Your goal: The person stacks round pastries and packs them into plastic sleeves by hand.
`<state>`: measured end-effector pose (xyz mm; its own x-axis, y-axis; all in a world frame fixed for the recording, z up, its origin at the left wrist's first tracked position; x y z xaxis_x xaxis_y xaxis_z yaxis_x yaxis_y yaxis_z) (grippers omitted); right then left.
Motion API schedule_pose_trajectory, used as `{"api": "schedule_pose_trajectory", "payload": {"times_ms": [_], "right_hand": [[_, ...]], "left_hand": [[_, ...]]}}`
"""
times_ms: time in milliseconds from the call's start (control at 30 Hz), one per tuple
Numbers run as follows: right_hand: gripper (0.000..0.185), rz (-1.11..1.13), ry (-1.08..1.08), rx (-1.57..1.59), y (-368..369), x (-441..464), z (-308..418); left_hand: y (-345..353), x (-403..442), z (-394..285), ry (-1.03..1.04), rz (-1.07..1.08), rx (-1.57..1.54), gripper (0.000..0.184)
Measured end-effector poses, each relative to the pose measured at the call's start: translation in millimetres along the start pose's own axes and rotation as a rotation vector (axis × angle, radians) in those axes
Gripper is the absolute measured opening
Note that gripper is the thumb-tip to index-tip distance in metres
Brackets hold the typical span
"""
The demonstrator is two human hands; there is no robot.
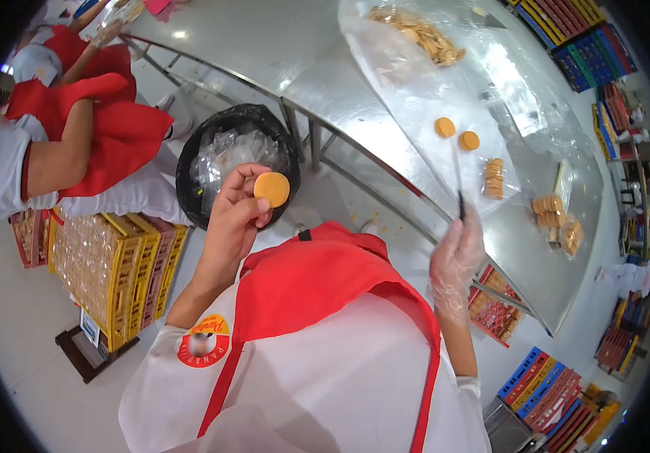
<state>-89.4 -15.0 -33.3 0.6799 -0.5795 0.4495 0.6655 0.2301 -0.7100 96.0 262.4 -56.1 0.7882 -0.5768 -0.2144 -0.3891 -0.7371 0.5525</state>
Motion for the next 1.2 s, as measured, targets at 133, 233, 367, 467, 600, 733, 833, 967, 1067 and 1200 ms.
{"api": "schedule_pose_trajectory", "payload": {"times_ms": [133, 233, 367, 467, 600, 733, 833, 967, 1067, 1200], "right_hand": [[0.033, -0.183, 0.165, -0.244, -32, -22, -84], [0.034, -0.192, 0.274, -0.513, -64, -35, -146], [0.034, -0.132, 0.304, -0.633, -87, -30, -201], [0.034, -0.072, 0.296, -0.577, -90, -19, -222], [0.028, -0.282, 0.23, -0.325, -88, -18, -227], [0.017, -0.088, 0.247, 0.388, -82, 30, -178], [0.017, 0.456, 0.53, 0.76, -68, 87, -131], [0.029, 0.885, 0.509, 0.972, -37, 133, -88], [0.037, 1.157, 0.471, 0.867, -21, 148, -69], [0.042, 1.174, 0.551, 1.008, -2, 150, -46]], "left_hand": [[15, 23, 9, 0.004, -0.002, 0.042, 0.044], [36, 39, 18, 0.009, 0.005, 0.034, 0.045], [86, 62, 33, -0.015, 0.06, 0.071, 0.043], [123, 75, 41, -0.074, 0.142, 0.116, 0.042], [173, 92, 48, -0.029, 0.243, 0.255, 0.048], [203, 113, 62, -0.048, 0.422, 0.439, 0.049], [228, 117, 65, -0.12, 0.48, 0.584, 0.05], [246, 117, 63, -0.145, 0.424, 0.707, 0.049], [244, 114, 56, -0.115, 0.324, 0.732, 0.049], [221, 100, 48, -0.016, 0.193, 0.444, 0.056]]}}
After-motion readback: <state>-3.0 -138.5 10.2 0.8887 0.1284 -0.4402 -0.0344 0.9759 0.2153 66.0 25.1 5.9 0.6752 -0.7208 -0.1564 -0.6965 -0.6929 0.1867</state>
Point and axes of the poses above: each hand's wrist, its own x-axis towards the middle knuckle, its own y-axis out of the palm, z = x × y, the point moved 3 cm from there along x, towards the middle knuckle
